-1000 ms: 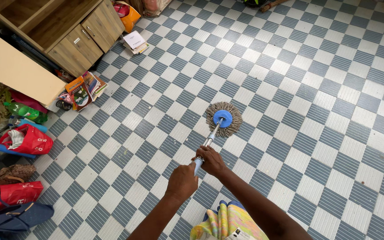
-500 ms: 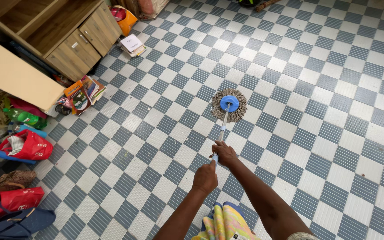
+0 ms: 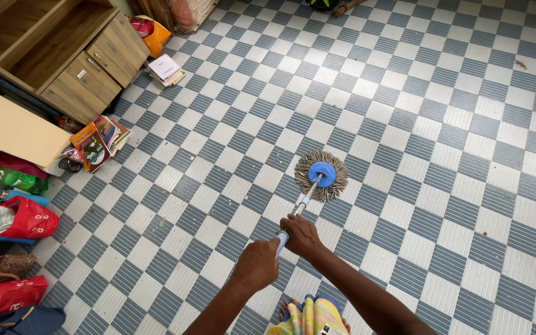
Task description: The person mops a checkered tile floor using a blue spin mop. They move the mop back and forth across the room, then walk to a pink bucket, dip the mop head into the water, and wring it out using the handle's spinning mechanism.
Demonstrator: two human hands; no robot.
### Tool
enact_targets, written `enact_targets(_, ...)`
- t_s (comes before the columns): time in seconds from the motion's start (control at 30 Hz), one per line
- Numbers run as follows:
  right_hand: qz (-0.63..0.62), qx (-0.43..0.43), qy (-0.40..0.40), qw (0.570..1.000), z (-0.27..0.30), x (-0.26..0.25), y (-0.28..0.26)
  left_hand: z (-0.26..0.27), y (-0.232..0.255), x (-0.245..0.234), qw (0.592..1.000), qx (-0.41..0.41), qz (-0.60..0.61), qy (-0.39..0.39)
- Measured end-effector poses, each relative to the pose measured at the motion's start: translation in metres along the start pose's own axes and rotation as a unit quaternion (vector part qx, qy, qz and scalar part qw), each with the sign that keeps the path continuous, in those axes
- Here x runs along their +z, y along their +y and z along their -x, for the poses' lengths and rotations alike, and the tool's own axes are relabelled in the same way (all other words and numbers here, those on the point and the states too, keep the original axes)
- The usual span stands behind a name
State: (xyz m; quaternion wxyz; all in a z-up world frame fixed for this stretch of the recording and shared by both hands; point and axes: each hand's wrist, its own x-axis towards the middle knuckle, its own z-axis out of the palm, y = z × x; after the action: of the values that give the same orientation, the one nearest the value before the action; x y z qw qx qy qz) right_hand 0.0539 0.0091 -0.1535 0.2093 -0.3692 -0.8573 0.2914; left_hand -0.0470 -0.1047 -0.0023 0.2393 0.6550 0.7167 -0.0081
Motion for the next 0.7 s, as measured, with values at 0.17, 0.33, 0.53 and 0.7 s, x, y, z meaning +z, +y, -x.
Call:
enact_targets(0.17,0.031,0.042,-0.033,0.998,-0.017,0.032,0.058,-0.037,-0.011,0.041,0.995,0.032,0.041,0.085)
enact_targets(0.33,0.058,0.116,-0.057,0.990,-0.027,0.061,0.137,-0.091,-0.007,0.109,0.995,0.039,0.026,0.087)
enact_targets(0.53,0.061,0.146,-0.102,0.982,-0.019,0.018,0.162,-0.115,0.029,0.121,0.997,0.048,-0.031,0.057)
enact_targets(0.7,0.005,0.119,-0.076,0.990,-0.002,-0.019,0.111,-0.087,0.036,0.069,0.992,0.084,-0.083,0.032)
